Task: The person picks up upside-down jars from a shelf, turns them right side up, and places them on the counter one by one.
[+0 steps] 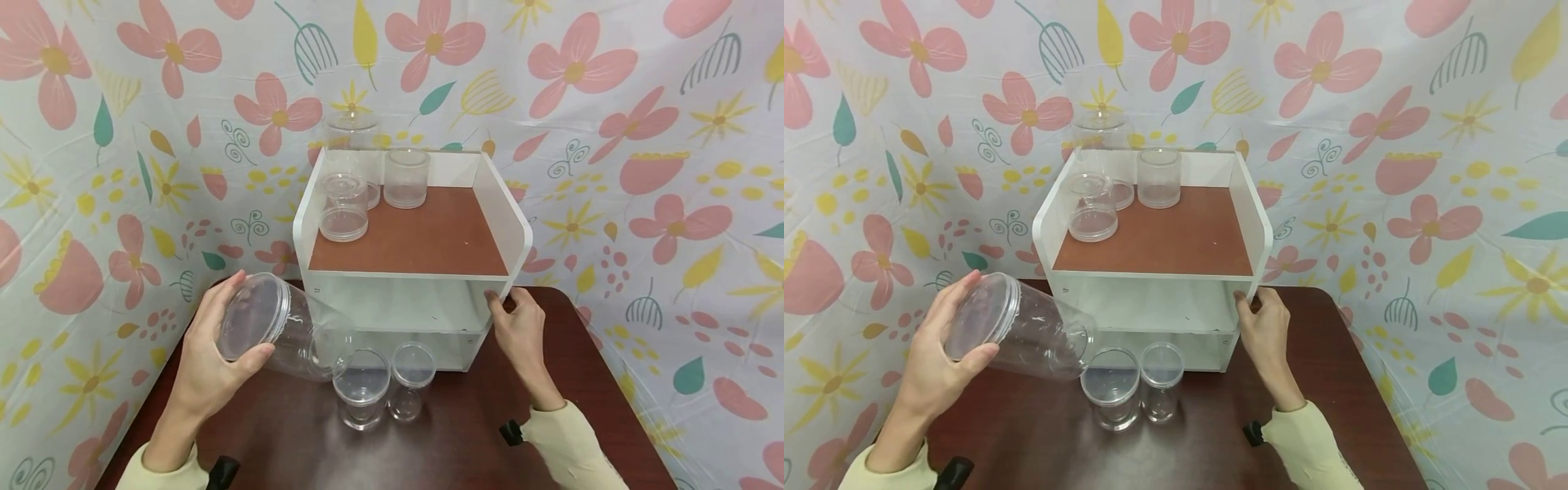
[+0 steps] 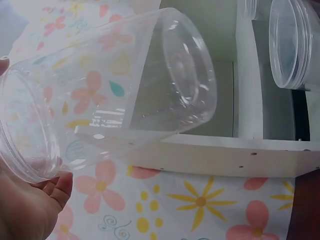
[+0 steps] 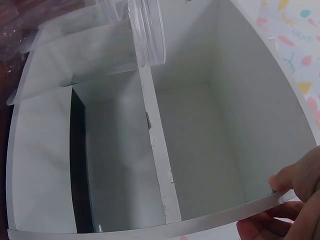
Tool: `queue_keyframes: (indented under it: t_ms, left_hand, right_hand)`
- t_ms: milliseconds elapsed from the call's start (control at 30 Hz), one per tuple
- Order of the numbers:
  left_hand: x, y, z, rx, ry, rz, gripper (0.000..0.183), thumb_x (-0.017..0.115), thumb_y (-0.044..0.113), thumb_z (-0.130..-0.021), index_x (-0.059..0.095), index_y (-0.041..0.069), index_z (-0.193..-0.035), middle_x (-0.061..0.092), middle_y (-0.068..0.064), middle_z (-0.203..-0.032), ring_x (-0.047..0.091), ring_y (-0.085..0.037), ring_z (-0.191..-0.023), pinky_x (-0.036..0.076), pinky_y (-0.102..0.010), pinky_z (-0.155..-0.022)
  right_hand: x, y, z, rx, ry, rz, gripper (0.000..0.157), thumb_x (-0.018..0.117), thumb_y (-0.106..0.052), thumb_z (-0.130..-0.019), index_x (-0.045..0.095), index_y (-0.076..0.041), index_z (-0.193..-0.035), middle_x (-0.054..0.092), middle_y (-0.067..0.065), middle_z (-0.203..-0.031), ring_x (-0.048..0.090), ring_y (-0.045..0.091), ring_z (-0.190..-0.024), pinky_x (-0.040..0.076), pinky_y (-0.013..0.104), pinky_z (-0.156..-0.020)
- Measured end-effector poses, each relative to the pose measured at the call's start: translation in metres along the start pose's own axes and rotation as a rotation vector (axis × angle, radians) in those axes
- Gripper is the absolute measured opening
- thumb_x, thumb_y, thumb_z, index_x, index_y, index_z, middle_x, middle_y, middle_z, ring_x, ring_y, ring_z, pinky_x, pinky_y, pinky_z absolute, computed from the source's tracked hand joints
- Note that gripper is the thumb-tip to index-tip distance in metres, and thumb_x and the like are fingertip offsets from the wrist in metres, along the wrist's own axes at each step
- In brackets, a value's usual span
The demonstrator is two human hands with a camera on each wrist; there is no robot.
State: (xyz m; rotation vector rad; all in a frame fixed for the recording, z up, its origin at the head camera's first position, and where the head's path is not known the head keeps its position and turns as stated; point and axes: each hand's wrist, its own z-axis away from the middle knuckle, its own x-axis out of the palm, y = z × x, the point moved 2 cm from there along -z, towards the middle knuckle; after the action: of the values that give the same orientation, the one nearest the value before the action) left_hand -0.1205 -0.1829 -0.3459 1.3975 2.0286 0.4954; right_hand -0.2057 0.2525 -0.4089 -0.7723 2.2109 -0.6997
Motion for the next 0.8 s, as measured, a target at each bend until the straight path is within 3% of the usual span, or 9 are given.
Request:
queue_keyframes:
  t_ms: [367,567,800]
  left_hand:
    - [-0.014,-0.001,-0.004,-0.023,-0.016,-0.17,0.106,0.092,0.007,-0.06,0.044,0.001,-0.154,0.055,-0.017,-0.143,0.047,-0.009,-0.129,0.032,-0.016,-0.106]
    - [-0.01,-0.007,-0.001,-0.134,-0.099,-0.266,0.108,0.097,0.009,-0.062,0.042,0.003,-0.155,0.055,-0.011,-0.145,0.047,-0.009,-0.129,0.029,-0.011,-0.103]
    - [-0.001,-0.027,0.013,-0.25,-0.172,-0.299,0.109,0.099,0.019,-0.065,0.04,0.005,-0.156,0.051,-0.009,-0.147,0.047,-0.025,-0.128,0.029,-0.013,-0.098]
  right_hand:
    - [-0.001,0.002,0.001,0.014,-0.014,-0.003,0.014,0.074,-0.007,-0.094,0.073,0.007,-0.097,0.07,0.019,-0.09,0.067,0.032,-0.076,0.038,0.007,-0.063]
    - [-0.001,0.002,0.0,0.011,-0.014,-0.012,0.015,0.074,-0.007,-0.094,0.073,0.007,-0.097,0.07,0.019,-0.091,0.068,0.032,-0.077,0.039,0.006,-0.063]
    - [-0.001,0.003,0.001,0.007,-0.012,-0.007,0.014,0.075,-0.007,-0.094,0.073,0.006,-0.096,0.07,0.018,-0.09,0.068,0.03,-0.076,0.039,0.006,-0.063]
